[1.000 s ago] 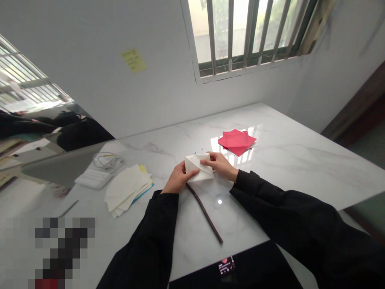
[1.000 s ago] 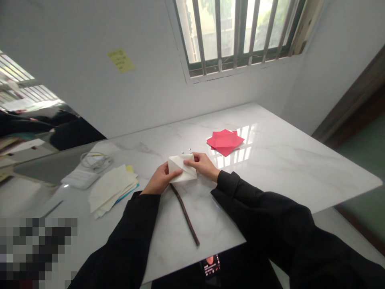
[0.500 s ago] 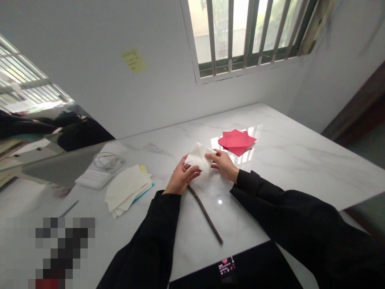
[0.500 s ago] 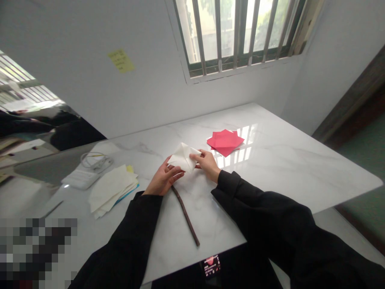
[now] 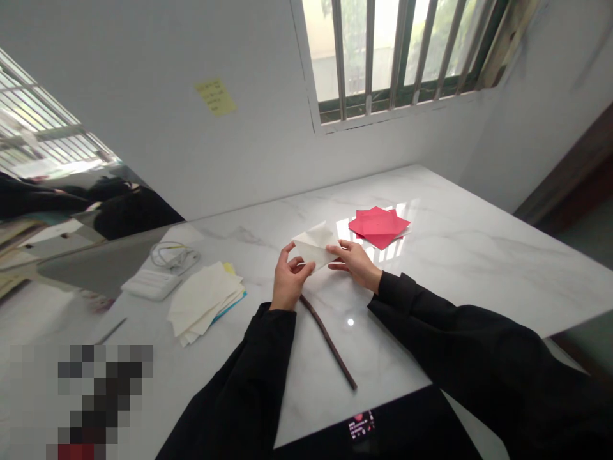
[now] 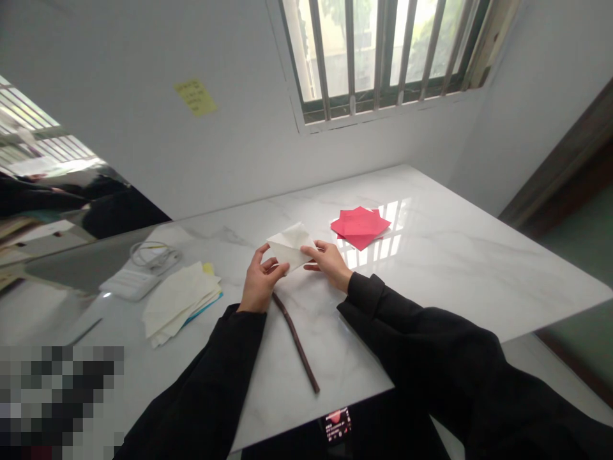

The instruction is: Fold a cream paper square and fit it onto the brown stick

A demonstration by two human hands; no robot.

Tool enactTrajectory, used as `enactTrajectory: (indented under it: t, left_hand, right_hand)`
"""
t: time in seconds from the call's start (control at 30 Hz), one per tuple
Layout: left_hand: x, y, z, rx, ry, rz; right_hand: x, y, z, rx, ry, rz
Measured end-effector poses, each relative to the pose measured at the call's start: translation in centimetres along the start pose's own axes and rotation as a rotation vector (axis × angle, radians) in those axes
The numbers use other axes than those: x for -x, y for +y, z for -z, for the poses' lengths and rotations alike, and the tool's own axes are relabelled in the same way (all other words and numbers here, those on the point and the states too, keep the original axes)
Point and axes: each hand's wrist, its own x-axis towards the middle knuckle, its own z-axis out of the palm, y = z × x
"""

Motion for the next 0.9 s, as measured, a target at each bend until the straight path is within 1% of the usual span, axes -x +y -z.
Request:
enactTrajectory:
  t: [0.13, 0.33, 0.5, 0.63, 0.73, 0.8, 0.9]
  left_hand:
    - [0.0, 0.2, 0.0, -0.046, 0.042, -0.026]
    - [0.5, 0.8, -0.2, -0.208, -0.003, -0.158]
    - [0.6, 0.7, -0.1, -0.26, -0.026, -0.107]
    - [0.4, 0.8, 0.0, -0.212, -0.02, -0.083]
    - [0.2, 0.9, 0.3, -0.16, -0.02, -0.073]
    - [0.0, 0.8, 0.5, -0.138, -0.002, -0.071]
    - [-0.3, 0.5, 0.9, -0.119, 0.041, -0.073]
  right_hand:
    - [-0.1, 0.2, 0.0, 0.063, -0.032, -0.007]
    - [-0.5, 0.7, 0.2, 0.156, -0.066, 0.044]
    - [-1.0, 1.5, 0.6, 0.216, -0.102, 0.086]
    - [-1.6, 2.2, 1.0, 0.32, -0.157, 0.123]
    - [-1.8, 2.3, 1.4, 0.422, -0.174, 0.128]
    - [-1.8, 2.2, 1.6, 0.479, -0.181, 0.148]
    - [-1.7, 1.9, 1.8, 0.554, -0.196, 0.225]
